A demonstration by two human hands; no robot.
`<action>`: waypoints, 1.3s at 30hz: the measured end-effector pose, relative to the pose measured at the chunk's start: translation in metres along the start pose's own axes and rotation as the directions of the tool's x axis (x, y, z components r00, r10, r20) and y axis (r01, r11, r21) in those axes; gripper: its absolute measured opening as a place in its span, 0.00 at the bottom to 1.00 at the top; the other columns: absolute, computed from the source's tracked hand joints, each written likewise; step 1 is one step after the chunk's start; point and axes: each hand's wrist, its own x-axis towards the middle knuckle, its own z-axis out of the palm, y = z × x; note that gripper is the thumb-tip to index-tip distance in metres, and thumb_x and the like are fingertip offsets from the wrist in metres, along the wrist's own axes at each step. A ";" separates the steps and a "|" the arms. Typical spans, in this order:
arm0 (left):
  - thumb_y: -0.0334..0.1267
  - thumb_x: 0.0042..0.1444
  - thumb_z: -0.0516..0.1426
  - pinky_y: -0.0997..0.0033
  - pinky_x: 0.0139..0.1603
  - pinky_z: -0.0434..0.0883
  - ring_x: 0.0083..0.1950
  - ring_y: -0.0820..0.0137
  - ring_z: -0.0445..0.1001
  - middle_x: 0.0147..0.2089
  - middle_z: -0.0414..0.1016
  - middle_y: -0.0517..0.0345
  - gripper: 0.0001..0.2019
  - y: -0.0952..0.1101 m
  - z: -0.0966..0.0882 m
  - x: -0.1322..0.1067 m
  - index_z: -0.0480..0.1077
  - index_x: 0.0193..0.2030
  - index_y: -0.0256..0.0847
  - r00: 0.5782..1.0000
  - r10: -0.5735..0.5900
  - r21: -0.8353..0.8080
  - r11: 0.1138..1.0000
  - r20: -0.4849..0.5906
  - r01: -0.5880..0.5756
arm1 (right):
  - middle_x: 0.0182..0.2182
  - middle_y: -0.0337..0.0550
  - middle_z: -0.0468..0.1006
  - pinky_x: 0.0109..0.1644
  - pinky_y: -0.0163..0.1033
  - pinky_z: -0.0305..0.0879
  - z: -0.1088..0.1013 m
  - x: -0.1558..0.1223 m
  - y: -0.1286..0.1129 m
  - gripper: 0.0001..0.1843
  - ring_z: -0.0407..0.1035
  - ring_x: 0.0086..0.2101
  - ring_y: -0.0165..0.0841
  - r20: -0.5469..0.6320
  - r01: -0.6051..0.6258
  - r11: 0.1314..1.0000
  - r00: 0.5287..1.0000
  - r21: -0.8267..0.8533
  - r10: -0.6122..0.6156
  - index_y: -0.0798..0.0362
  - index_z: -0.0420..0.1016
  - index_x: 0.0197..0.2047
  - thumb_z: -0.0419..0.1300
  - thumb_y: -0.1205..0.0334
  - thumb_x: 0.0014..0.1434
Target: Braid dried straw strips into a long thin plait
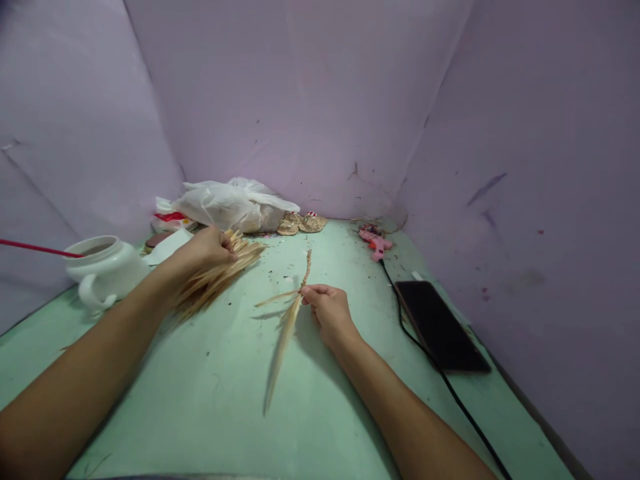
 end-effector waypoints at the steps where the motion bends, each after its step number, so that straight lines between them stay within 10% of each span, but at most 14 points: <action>1: 0.31 0.29 0.57 0.75 0.22 0.52 0.23 0.72 0.60 0.15 0.59 0.61 0.03 -0.001 0.000 0.000 0.65 0.15 0.38 0.998 0.021 0.035 0.999 0.051 -0.023 | 0.16 0.35 0.65 0.16 0.32 0.37 0.000 0.000 0.000 0.10 0.46 0.14 0.20 0.000 0.001 1.000 1.000 -0.001 -0.001 0.58 0.70 0.22 0.63 0.60 0.36; 11: 0.36 0.32 0.57 0.75 0.21 0.56 0.20 0.73 0.62 0.16 0.65 0.58 0.04 -0.006 0.010 0.003 0.68 0.16 0.39 0.944 0.002 0.074 0.997 0.331 -0.028 | 0.16 0.35 0.65 0.16 0.32 0.37 -0.001 0.001 0.002 0.10 0.45 0.13 0.19 0.000 0.014 1.000 1.000 -0.015 -0.014 0.59 0.71 0.23 0.63 0.60 0.38; 16: 0.36 0.34 0.56 0.75 0.27 0.59 0.29 0.68 0.68 0.22 0.71 0.54 0.05 -0.002 0.024 0.004 0.72 0.20 0.38 0.999 0.034 0.353 0.935 0.033 -0.044 | 0.15 0.34 0.64 0.16 0.31 0.36 -0.001 0.001 0.002 0.10 0.44 0.13 0.18 0.002 0.012 1.000 1.000 -0.022 -0.012 0.59 0.70 0.23 0.62 0.61 0.38; 20: 0.37 0.39 0.54 0.76 0.30 0.61 0.28 0.72 0.68 0.26 0.73 0.57 0.11 0.007 0.051 -0.005 0.74 0.28 0.38 0.919 0.322 0.159 0.919 0.227 -0.361 | 0.15 0.34 0.64 0.15 0.31 0.37 0.000 0.002 0.002 0.10 0.45 0.13 0.18 0.013 0.007 1.000 1.000 -0.027 -0.007 0.60 0.70 0.23 0.62 0.61 0.37; 26: 0.36 0.42 0.52 0.71 0.31 0.60 0.31 0.66 0.69 0.29 0.74 0.47 0.11 0.010 0.088 -0.012 0.74 0.27 0.37 0.952 0.297 0.405 0.864 0.071 -0.299 | 0.15 0.34 0.64 0.15 0.31 0.36 -0.001 0.003 0.002 0.10 0.44 0.12 0.18 0.050 0.003 1.000 0.999 -0.020 -0.002 0.59 0.70 0.22 0.62 0.61 0.37; 33: 0.33 0.38 0.52 0.76 0.26 0.58 0.25 0.73 0.64 0.21 0.68 0.57 0.06 0.012 0.052 -0.003 0.70 0.23 0.36 0.965 0.259 -0.006 0.966 -0.040 -0.259 | 0.15 0.33 0.64 0.15 0.31 0.36 -0.001 0.002 0.003 0.11 0.44 0.12 0.18 0.046 -0.005 1.000 0.999 -0.027 0.006 0.59 0.70 0.23 0.63 0.60 0.37; 36: 0.35 0.37 0.55 0.78 0.19 0.51 0.18 0.79 0.56 0.16 0.60 0.63 0.05 0.017 0.036 -0.009 0.68 0.23 0.35 0.945 0.188 -0.337 0.937 0.266 -0.092 | 0.15 0.33 0.64 0.15 0.31 0.35 -0.001 0.002 0.002 0.11 0.43 0.12 0.17 0.065 -0.003 1.000 0.998 -0.024 0.005 0.59 0.70 0.23 0.63 0.60 0.37; 39: 0.34 0.34 0.57 0.79 0.17 0.47 0.15 0.81 0.51 0.15 0.57 0.65 0.06 0.020 0.042 -0.017 0.67 0.22 0.35 0.793 0.224 -0.416 0.908 0.567 0.041 | 0.15 0.33 0.64 0.15 0.31 0.35 0.000 0.001 0.002 0.11 0.44 0.12 0.17 0.079 0.003 1.000 0.997 -0.014 -0.001 0.60 0.70 0.23 0.63 0.61 0.37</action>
